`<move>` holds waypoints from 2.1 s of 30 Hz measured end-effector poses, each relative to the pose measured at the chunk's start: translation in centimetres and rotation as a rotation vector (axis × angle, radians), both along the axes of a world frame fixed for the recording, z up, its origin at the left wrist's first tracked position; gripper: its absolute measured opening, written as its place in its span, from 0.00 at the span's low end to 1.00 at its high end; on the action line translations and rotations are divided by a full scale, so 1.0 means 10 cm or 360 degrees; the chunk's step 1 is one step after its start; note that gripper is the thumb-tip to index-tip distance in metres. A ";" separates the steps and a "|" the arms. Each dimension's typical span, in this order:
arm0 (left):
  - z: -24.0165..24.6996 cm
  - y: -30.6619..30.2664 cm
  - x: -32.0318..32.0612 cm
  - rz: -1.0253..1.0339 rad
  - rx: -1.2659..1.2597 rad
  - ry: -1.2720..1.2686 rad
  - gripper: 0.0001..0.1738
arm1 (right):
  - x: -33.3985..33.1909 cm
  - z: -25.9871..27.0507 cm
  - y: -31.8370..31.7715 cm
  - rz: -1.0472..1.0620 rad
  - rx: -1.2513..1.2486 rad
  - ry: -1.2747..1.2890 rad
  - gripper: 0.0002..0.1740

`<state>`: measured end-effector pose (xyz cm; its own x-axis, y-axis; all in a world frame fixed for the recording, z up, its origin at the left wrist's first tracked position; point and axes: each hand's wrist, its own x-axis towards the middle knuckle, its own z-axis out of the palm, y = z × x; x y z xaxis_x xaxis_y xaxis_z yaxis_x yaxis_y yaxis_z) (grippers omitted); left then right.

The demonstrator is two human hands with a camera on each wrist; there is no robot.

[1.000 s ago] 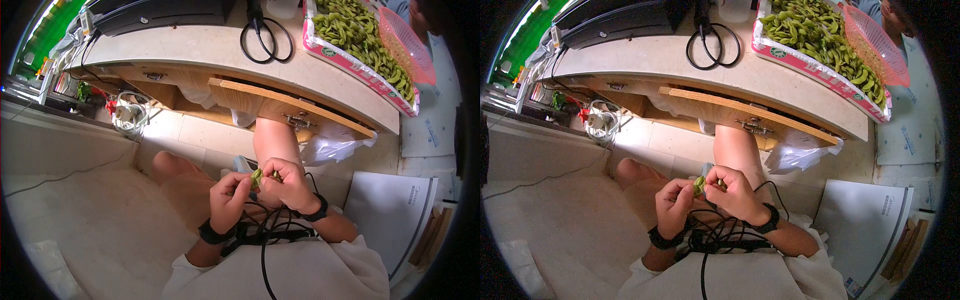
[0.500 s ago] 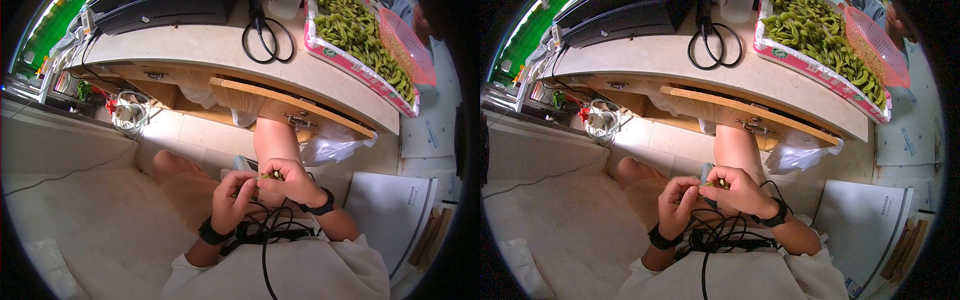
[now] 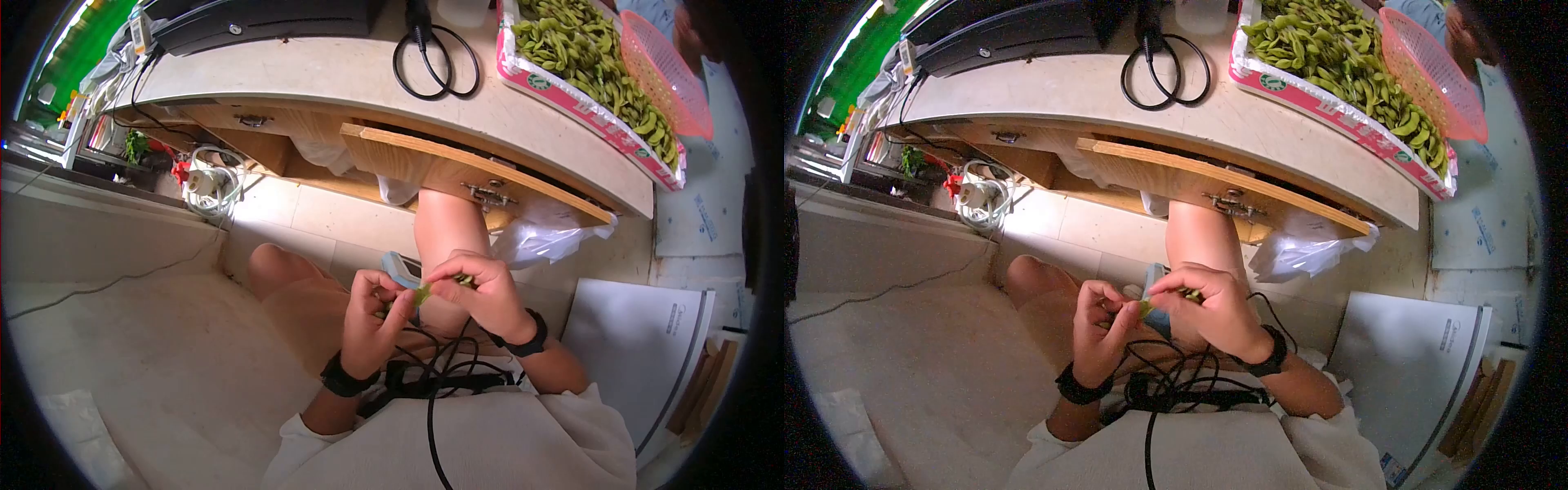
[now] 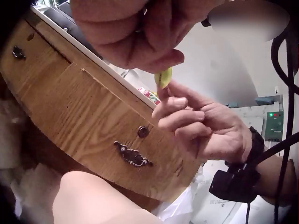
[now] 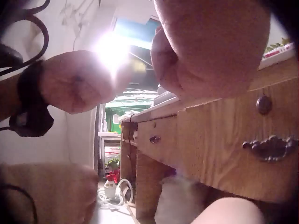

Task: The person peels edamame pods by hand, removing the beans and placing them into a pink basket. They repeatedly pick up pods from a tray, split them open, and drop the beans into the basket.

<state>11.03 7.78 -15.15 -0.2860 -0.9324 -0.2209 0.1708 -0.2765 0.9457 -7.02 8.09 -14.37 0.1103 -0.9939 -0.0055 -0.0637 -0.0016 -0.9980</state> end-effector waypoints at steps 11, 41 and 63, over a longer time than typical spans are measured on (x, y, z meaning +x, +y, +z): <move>0.07 0.03 -0.05 0.0104 -0.0088 0.0019 0.10 | 0.13 0.03 0.04 0.0177 -0.0150 0.0296 0.10; 0.05 0.00 -0.12 0.0238 -0.0191 -0.0023 0.08 | -0.47 0.25 0.03 -0.0004 0.0253 -0.0400 0.11; 0.00 0.02 -0.04 0.0091 -0.0157 -0.0091 0.10 | -1.84 1.28 -0.54 -0.1027 -0.0811 0.0582 0.12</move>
<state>10.60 7.97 -15.16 -0.2212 -0.9649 -0.1417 0.1284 -0.1729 0.9765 -25.39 2.67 -1.61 -0.3925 -0.7531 0.5279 -0.5190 -0.2925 -0.8031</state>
